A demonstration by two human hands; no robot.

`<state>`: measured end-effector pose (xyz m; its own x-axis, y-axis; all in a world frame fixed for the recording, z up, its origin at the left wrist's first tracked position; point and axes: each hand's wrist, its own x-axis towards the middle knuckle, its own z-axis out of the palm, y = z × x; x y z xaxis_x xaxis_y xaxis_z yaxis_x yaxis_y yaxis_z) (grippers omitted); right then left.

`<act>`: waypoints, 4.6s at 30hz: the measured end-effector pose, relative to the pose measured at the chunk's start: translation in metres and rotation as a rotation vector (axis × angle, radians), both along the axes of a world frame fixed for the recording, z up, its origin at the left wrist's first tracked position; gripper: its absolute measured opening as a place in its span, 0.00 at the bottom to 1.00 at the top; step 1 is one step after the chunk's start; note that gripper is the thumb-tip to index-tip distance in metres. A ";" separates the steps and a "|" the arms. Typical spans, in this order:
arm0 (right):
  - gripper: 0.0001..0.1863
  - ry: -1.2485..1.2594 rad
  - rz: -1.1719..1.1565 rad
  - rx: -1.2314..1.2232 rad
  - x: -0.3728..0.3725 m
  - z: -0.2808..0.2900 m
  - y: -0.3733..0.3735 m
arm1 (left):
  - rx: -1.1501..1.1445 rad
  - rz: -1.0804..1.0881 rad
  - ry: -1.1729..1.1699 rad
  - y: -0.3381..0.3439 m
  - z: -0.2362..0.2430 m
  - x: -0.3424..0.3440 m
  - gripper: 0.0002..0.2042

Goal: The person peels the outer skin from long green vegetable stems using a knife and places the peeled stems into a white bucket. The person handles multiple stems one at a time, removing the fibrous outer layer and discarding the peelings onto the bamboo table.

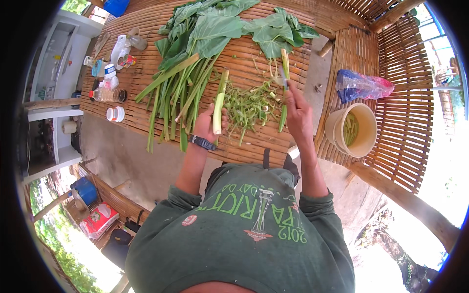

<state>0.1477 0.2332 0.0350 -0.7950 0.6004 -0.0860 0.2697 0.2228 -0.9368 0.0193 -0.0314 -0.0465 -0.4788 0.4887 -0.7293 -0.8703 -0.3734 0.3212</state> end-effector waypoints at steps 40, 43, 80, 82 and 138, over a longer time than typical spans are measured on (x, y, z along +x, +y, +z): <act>0.26 0.086 -0.070 -0.368 -0.006 0.014 -0.005 | 0.150 -0.052 0.015 0.012 0.009 0.001 0.20; 0.28 0.093 -0.045 -0.311 -0.005 0.015 0.005 | 0.136 0.008 -0.015 0.000 -0.007 -0.002 0.21; 0.27 0.004 0.058 -0.269 -0.003 0.019 -0.003 | 0.280 -0.045 0.021 -0.003 -0.001 -0.008 0.24; 0.27 0.005 0.135 -0.179 -0.001 0.016 0.006 | 0.216 -0.025 0.025 -0.002 -0.002 -0.007 0.23; 0.31 0.104 0.548 0.107 -0.018 0.059 -0.102 | -0.297 0.228 1.452 0.027 0.070 0.007 0.18</act>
<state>0.1299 0.1311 0.0941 -0.9939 0.0988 0.0483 -0.0048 0.3994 -0.9168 0.0267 -0.0044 0.0232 -0.8968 0.2291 0.3786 0.3307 -0.2213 0.9174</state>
